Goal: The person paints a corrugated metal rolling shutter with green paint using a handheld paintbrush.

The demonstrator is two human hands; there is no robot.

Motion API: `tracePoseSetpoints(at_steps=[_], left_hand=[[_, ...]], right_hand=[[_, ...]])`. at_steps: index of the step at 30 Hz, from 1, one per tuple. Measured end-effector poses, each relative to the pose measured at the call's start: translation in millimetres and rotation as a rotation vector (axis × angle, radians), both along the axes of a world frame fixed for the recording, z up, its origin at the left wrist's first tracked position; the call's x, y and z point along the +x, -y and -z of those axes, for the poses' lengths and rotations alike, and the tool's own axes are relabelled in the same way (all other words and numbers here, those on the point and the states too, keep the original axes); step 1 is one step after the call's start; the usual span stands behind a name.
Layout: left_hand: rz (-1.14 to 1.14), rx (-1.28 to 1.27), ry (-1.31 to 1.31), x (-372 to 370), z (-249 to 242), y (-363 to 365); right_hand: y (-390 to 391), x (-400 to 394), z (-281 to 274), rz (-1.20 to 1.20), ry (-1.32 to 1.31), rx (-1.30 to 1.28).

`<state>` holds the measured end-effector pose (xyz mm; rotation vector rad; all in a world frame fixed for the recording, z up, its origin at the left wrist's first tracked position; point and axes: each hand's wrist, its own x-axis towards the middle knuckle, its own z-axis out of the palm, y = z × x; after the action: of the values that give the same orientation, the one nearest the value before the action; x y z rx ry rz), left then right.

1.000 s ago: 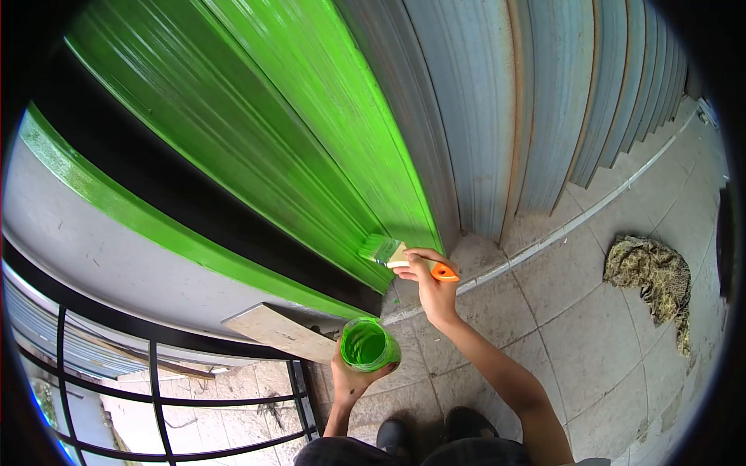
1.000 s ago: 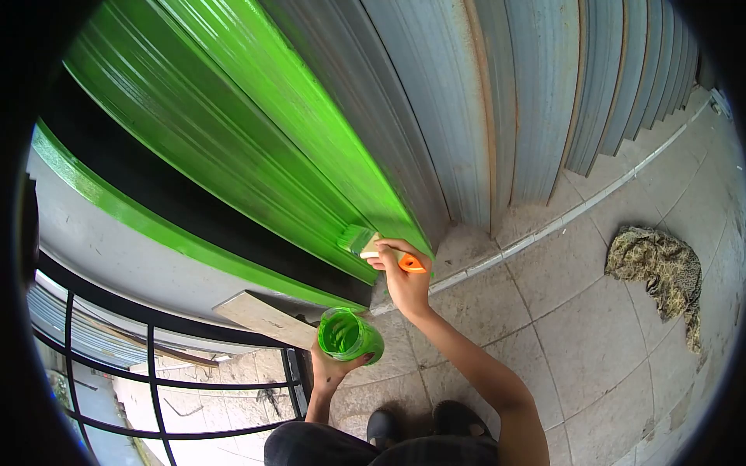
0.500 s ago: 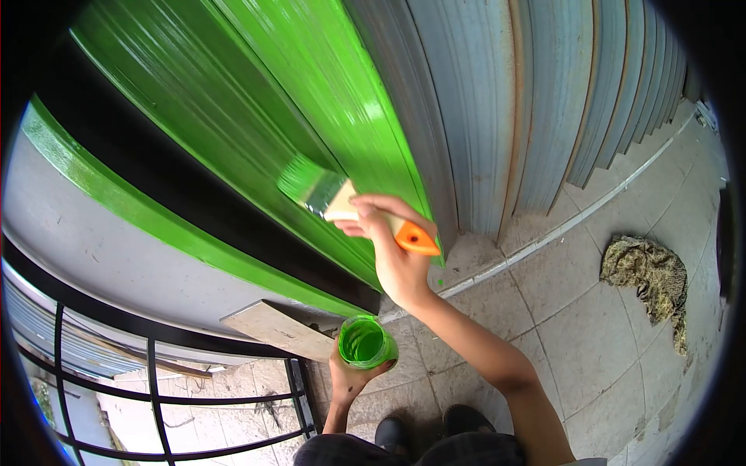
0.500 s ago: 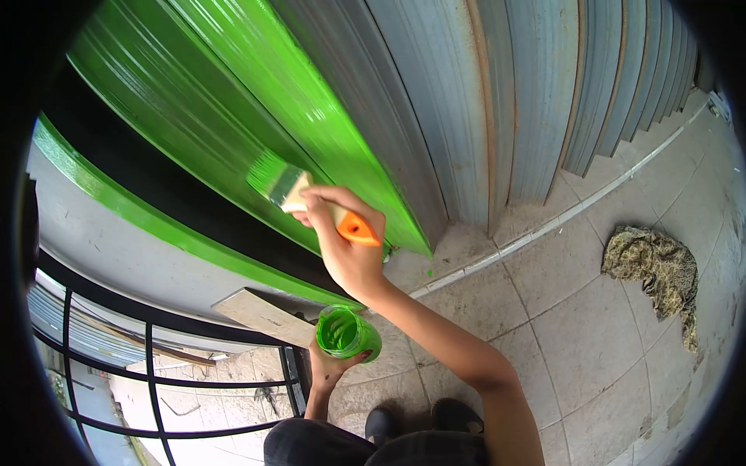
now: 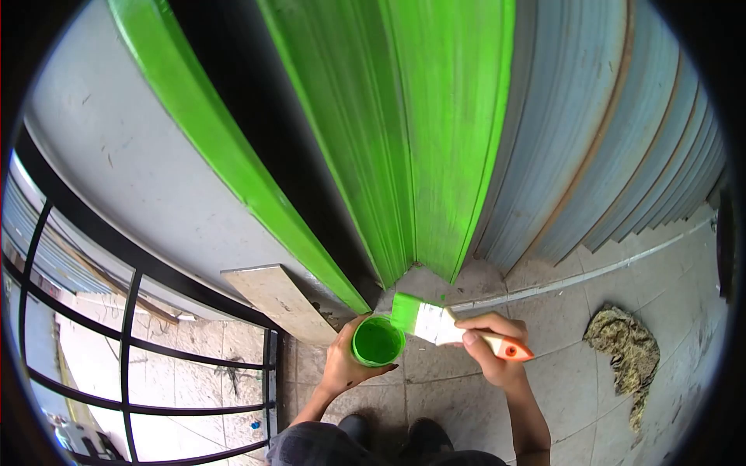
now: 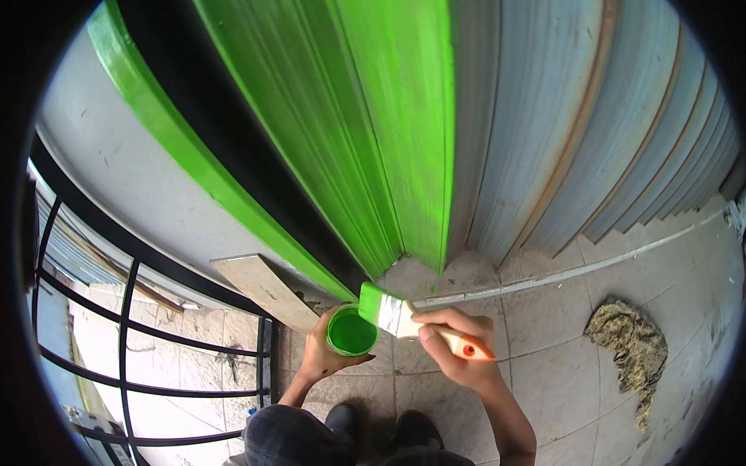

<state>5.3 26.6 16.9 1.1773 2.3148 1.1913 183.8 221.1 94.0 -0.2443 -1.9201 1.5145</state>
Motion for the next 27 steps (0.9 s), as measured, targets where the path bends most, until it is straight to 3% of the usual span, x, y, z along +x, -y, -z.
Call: tracePoseSetpoints(at_steps=[3, 11, 27], left_hand=[[0.048, 0.086, -0.089, 2, -3, -3], [0.048, 0.235, -0.408, 5, 3, -7], [0.007, 0.223, -0.537, 7, -5, -5]], right_hand=[[8, -2, -37, -0.168, 0.118, 0.354], [36, -25, -33, -0.282, 0.211, 0.652], [39, -27, -23, -0.107, 0.273, 0.394]])
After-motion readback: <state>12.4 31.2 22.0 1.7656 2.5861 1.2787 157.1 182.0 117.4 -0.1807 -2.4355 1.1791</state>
